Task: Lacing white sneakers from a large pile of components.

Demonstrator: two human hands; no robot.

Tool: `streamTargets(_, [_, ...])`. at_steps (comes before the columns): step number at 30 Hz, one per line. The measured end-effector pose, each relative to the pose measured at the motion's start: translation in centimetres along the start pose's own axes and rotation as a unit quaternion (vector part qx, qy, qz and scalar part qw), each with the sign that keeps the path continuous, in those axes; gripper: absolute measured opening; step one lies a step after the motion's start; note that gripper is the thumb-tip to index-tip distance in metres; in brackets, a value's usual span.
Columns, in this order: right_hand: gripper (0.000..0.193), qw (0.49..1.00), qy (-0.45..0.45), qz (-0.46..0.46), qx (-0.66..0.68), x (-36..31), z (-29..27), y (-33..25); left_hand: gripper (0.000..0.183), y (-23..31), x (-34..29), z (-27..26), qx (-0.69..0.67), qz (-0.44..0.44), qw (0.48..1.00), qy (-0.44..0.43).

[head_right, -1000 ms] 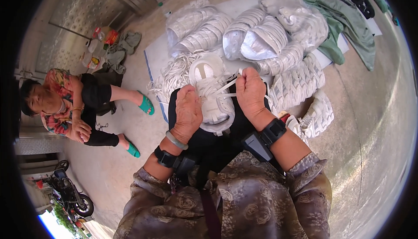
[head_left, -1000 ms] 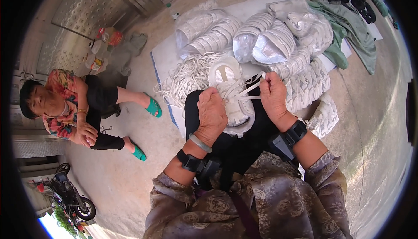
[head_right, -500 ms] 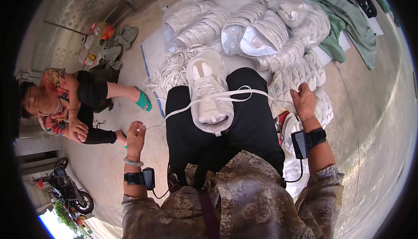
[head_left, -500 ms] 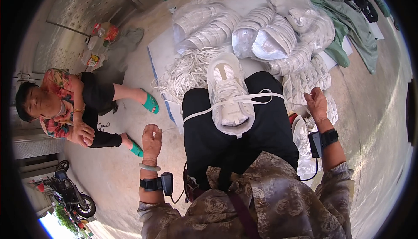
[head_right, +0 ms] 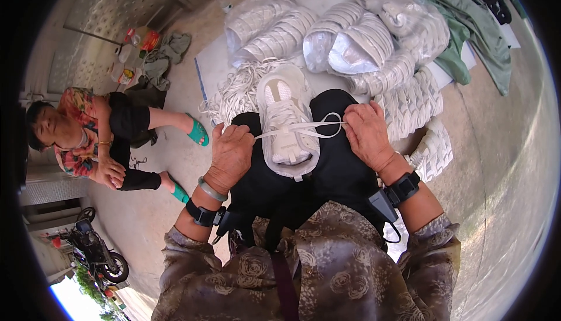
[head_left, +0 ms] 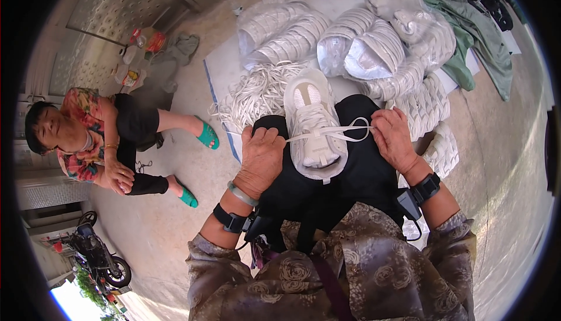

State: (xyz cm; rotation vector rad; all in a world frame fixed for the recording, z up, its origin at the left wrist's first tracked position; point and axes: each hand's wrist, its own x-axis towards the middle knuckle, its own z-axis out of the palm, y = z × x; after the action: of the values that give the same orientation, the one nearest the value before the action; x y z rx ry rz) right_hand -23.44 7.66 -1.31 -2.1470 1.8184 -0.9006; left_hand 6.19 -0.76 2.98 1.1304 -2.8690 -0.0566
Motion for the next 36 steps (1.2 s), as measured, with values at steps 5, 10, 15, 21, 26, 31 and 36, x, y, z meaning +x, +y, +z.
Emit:
streamTargets(5, [0.021, 0.998, 0.028, -0.036, -0.047, 0.2, -1.7, 0.5, 0.011, -4.2, -3.9, -2.9, 0.095, -0.053, 0.992, 0.07])
streamTargets(10, [0.025, 0.997, 0.063, -0.015, -0.029, 0.6, -3.9, 1.2, 0.006, -11.4, -13.5, -3.7, 0.212, -0.19, 0.958, 0.041])
streamTargets(15, [0.022, 0.999, 0.021, 0.026, -0.037, -2.2, -4.6, 3.2, 0.011, -12.5, -21.3, -1.7, 0.155, -0.29, 0.944, -0.03])
streamTargets(21, [0.024, 0.991, -0.036, 0.117, 0.053, -3.2, -6.1, 0.9, 0.014, -11.1, -21.9, 1.8, 0.077, -0.286, 0.955, 0.015])
streamTargets(26, [0.029, 0.992, -0.053, -0.049, -0.099, -2.6, -9.5, -0.6, 0.017, -11.5, -20.8, -2.1, 0.083, -0.269, 0.944, 0.174])
streamTargets(31, [0.032, 0.972, -0.089, -0.127, -0.177, -1.3, -13.7, -2.8, 0.011, -9.0, -16.5, -11.8, 0.238, -0.19, 0.93, 0.206])
streamTargets(36, [0.024, 0.982, -0.076, -0.088, -0.151, -2.7, -14.2, -0.2, 0.01, -10.0, -17.1, -10.6, 0.228, -0.218, 0.942, 0.116])
